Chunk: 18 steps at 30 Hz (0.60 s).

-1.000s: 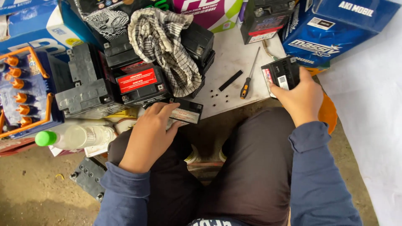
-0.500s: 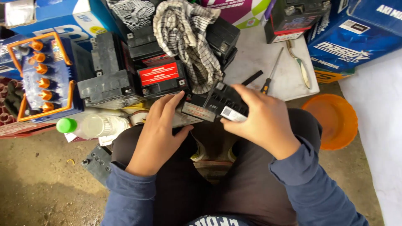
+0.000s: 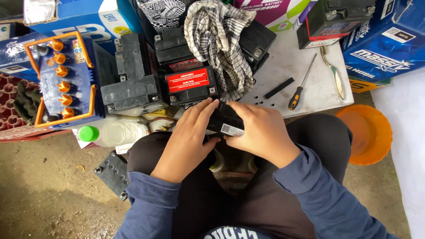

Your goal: Cleaning and inspecting small lead-acid batteries with a cloth

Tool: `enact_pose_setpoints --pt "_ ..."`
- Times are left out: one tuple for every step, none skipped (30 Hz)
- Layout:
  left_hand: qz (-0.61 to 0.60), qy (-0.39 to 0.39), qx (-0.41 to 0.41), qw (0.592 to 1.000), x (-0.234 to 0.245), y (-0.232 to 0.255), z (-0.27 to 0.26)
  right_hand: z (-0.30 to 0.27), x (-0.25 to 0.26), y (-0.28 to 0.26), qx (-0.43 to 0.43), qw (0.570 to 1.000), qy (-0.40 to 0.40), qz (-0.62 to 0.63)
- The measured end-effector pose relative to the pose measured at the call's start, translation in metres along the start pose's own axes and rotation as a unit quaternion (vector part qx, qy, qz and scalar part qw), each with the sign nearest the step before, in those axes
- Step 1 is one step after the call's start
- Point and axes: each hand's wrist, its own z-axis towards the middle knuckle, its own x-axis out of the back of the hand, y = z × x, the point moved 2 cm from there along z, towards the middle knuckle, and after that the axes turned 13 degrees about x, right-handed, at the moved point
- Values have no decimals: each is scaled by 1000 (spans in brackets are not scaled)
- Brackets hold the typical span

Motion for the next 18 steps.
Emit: enact_pose_setpoints --pt "-2 -2 -2 1000 0 2 2 0 -2 0 -3 1000 -1 -1" --pt "9 -7 -6 1000 1 4 4 1 -5 0 1 1000 3 2" --pt "19 -12 -11 1000 1 6 5 2 -8 -1 5 1000 7 4" --pt "17 -13 -10 1000 1 6 6 3 -7 -2 3 1000 5 4" --pt "33 -21 -10 999 0 6 7 4 -6 -3 0 1000 4 12" --pt "47 -29 -11 998 -1 6 8 5 -5 -4 -5 1000 2 19" --pt "45 -31 -11 998 0 6 9 7 -3 -5 -7 1000 0 19" --pt "58 -34 -9 998 0 7 10 9 -2 -6 -10 999 -22 37" --pt "71 -37 -7 997 1 8 11 10 0 -7 -12 997 -43 56" --pt "69 -38 -9 997 0 8 11 8 2 -6 -14 998 -42 54" --pt "42 -12 -21 999 1 9 12 7 4 -6 3 997 -34 64" --pt "15 13 -31 999 1 9 11 4 6 -7 19 997 -26 75" --pt "14 11 -33 999 2 9 11 2 18 1 16 997 -25 74" --pt "12 10 -32 999 3 10 11 1 30 9 12 992 -28 126" --pt "10 10 -31 999 4 10 11 0 41 17 8 984 -31 176" --pt "11 9 -29 999 5 10 10 -11 47 41 8 983 -32 178" --pt "-2 14 -32 999 6 10 9 -21 54 66 -8 969 14 246" --pt "-13 19 -35 999 8 10 8 -31 61 91 -23 948 59 312"
